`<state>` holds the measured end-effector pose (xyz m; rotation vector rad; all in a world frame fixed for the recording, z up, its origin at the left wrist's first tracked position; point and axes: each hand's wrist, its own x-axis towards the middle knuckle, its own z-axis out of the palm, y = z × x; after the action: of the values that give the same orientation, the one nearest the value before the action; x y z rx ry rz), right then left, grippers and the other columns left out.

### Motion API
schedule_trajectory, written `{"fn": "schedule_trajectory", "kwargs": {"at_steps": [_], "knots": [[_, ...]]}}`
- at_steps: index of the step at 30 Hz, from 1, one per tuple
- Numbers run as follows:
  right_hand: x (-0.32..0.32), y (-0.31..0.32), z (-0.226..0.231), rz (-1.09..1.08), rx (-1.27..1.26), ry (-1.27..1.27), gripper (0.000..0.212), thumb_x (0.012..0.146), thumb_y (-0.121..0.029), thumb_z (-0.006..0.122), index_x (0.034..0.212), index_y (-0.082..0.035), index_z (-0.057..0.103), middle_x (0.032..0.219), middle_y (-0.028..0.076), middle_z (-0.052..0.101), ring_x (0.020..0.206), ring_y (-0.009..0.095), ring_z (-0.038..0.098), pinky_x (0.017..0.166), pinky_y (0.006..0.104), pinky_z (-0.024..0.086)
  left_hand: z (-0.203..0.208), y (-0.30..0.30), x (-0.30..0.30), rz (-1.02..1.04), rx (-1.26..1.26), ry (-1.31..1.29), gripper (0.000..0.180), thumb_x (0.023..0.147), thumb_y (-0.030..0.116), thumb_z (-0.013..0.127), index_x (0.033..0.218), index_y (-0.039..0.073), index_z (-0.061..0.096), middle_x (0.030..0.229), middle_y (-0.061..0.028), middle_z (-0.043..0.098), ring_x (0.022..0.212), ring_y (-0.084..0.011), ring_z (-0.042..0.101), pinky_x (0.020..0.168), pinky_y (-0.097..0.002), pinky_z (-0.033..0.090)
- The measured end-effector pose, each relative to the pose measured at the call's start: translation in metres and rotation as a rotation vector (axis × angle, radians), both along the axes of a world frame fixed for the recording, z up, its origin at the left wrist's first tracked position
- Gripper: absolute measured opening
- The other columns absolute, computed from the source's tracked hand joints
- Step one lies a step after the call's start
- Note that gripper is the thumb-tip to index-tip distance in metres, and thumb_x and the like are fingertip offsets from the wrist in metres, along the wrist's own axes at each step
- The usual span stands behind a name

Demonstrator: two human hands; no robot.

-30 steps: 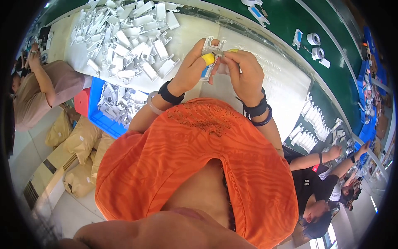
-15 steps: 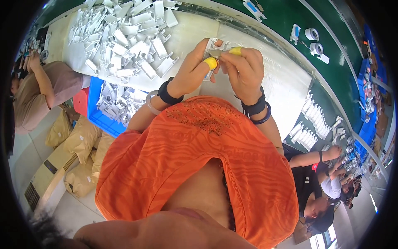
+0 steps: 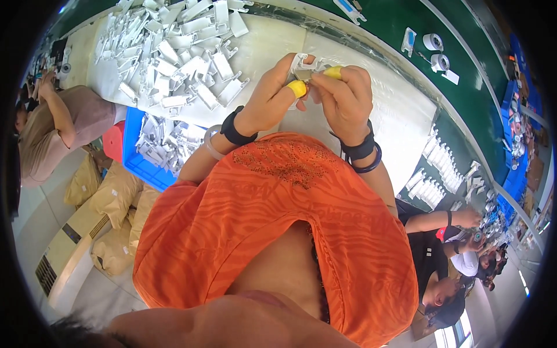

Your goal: The recorder is assembling small plastic and metal components at a factory workbench.

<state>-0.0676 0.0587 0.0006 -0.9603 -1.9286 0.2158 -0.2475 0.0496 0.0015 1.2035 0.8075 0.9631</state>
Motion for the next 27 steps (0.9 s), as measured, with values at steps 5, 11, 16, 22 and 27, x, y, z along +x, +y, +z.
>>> {"fn": "schedule_trajectory", "kwargs": {"at_steps": [5,11,16,22,27], "knots": [[-0.0001,0.0012,0.0017,0.007,0.005,-0.018,0.031,0.066,0.002,0.077,0.095,-0.01,0.073,0.09,0.007,0.059,0.082,0.027,0.057,0.075,0.0363,0.048,0.0024,-0.0007,-0.0018,-0.014,-0.023,-0.008,0.044,0.092,0.004,0.039,0.136,0.0,0.042,0.094,-0.0081,0.059,0.078,-0.0112,0.056,0.062,-0.0255,0.053],[-0.001,0.0001,0.0,-0.008,0.022,-0.033,0.032,0.065,0.001,0.078,0.094,-0.011,0.073,0.09,0.006,0.059,0.083,0.027,0.057,0.075,0.0367,0.047,0.0009,-0.0023,-0.0019,-0.001,0.018,0.004,0.043,0.092,0.005,0.039,0.135,0.0,0.042,0.089,-0.0072,0.058,0.075,-0.0107,0.055,0.06,-0.0257,0.053],[-0.0032,-0.0003,-0.0007,-0.031,0.019,-0.067,0.031,0.065,0.001,0.079,0.093,-0.011,0.073,0.09,0.007,0.058,0.084,0.029,0.057,0.075,0.0378,0.047,-0.0025,-0.0008,-0.0027,0.019,0.081,0.042,0.04,0.092,0.006,0.04,0.131,0.0,0.046,0.086,-0.0063,0.058,0.071,-0.0101,0.055,0.059,-0.0242,0.051],[-0.0033,-0.0002,0.0041,-0.016,-0.011,-0.07,0.031,0.065,0.001,0.079,0.093,-0.01,0.072,0.09,0.009,0.058,0.084,0.031,0.056,0.075,0.0388,0.047,-0.0033,-0.0007,0.0,0.049,0.171,-0.046,0.038,0.097,0.012,0.045,0.133,0.0,0.047,0.089,-0.0035,0.059,0.067,-0.0077,0.053,0.055,-0.0204,0.045],[0.0009,0.0005,0.0023,0.001,-0.02,-0.094,0.029,0.066,0.002,0.078,0.092,-0.01,0.071,0.089,0.01,0.057,0.084,0.031,0.055,0.075,0.0388,0.046,-0.0058,-0.0024,0.0006,0.026,0.113,-0.022,0.041,0.1,0.019,0.05,0.138,0.002,0.045,0.094,-0.0014,0.059,0.062,-0.0049,0.05,0.053,-0.0191,0.043]]}}
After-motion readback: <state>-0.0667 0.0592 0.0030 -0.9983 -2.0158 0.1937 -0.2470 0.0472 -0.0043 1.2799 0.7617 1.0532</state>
